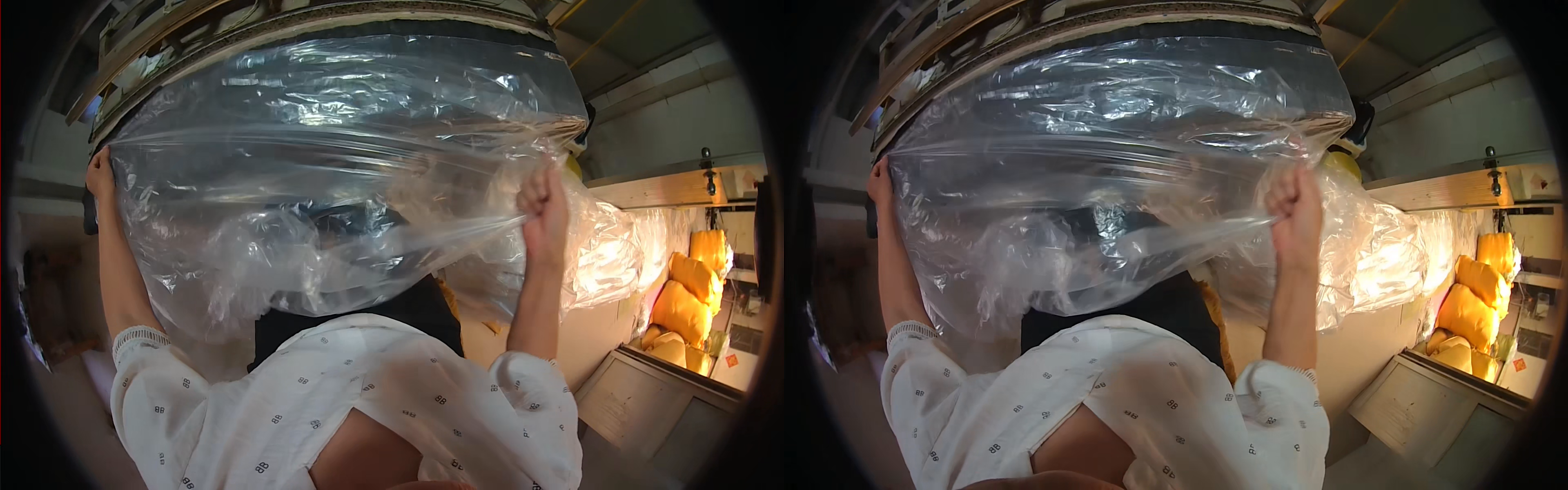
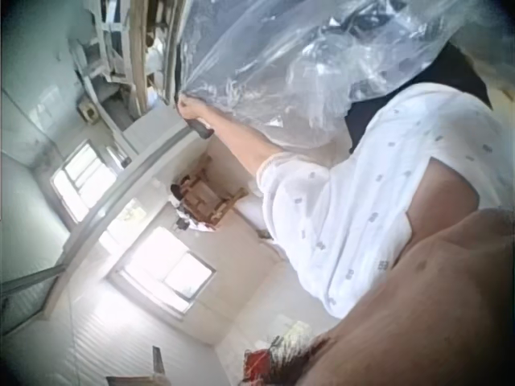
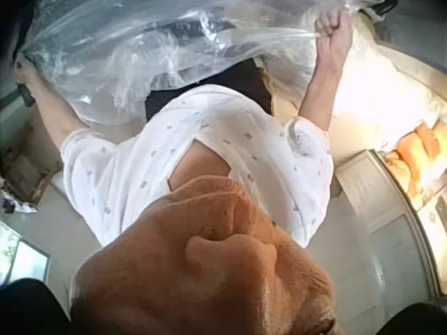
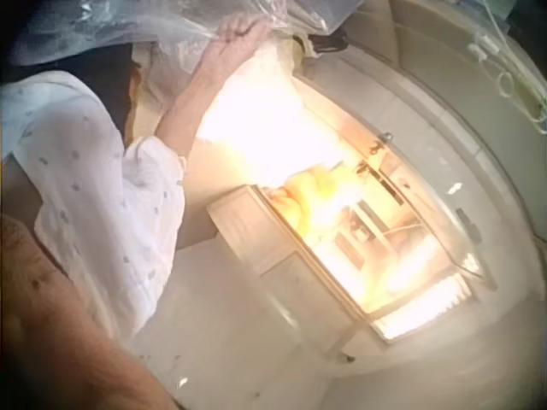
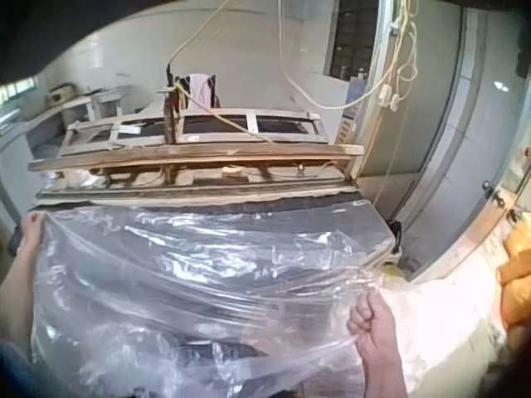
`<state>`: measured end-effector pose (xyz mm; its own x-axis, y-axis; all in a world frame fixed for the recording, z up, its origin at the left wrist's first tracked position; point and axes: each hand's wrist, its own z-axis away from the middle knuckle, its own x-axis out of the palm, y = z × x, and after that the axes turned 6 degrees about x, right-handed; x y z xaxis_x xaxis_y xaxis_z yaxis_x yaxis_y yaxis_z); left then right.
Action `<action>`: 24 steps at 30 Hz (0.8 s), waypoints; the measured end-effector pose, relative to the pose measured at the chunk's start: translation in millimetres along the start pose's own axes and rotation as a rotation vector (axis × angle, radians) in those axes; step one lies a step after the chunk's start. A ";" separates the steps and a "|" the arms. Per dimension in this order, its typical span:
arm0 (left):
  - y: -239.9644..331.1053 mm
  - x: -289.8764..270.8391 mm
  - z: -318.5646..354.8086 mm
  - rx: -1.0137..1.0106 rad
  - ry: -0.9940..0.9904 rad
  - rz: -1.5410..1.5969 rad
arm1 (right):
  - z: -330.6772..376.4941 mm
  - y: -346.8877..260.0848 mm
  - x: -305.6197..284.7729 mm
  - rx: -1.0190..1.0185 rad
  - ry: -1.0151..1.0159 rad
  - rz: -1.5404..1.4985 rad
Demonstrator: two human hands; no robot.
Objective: The recorder is wrapping a large, upholstered foam product in a plastic sheet.
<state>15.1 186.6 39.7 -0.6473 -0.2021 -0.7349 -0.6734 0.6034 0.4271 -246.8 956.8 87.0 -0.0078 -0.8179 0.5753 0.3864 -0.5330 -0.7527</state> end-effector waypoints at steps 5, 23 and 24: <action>58.2 -15.7 31.4 0.068 -0.075 0.087 | -46.9 -53.6 -35.8 -0.099 -0.038 0.549; -27.0 -99.6 50.7 0.073 0.009 0.007 | -127.5 -4.5 55.5 -1.144 -0.219 1.906; -28.7 -121.6 46.7 0.052 0.012 0.059 | -118.8 -1.7 60.3 -1.138 -0.191 1.882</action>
<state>129.8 229.9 92.2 -0.6899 -0.1740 -0.7027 -0.6146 0.6536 0.4416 -357.5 882.7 84.9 -0.2884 -0.4004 -0.8698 -0.7111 0.6979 -0.0855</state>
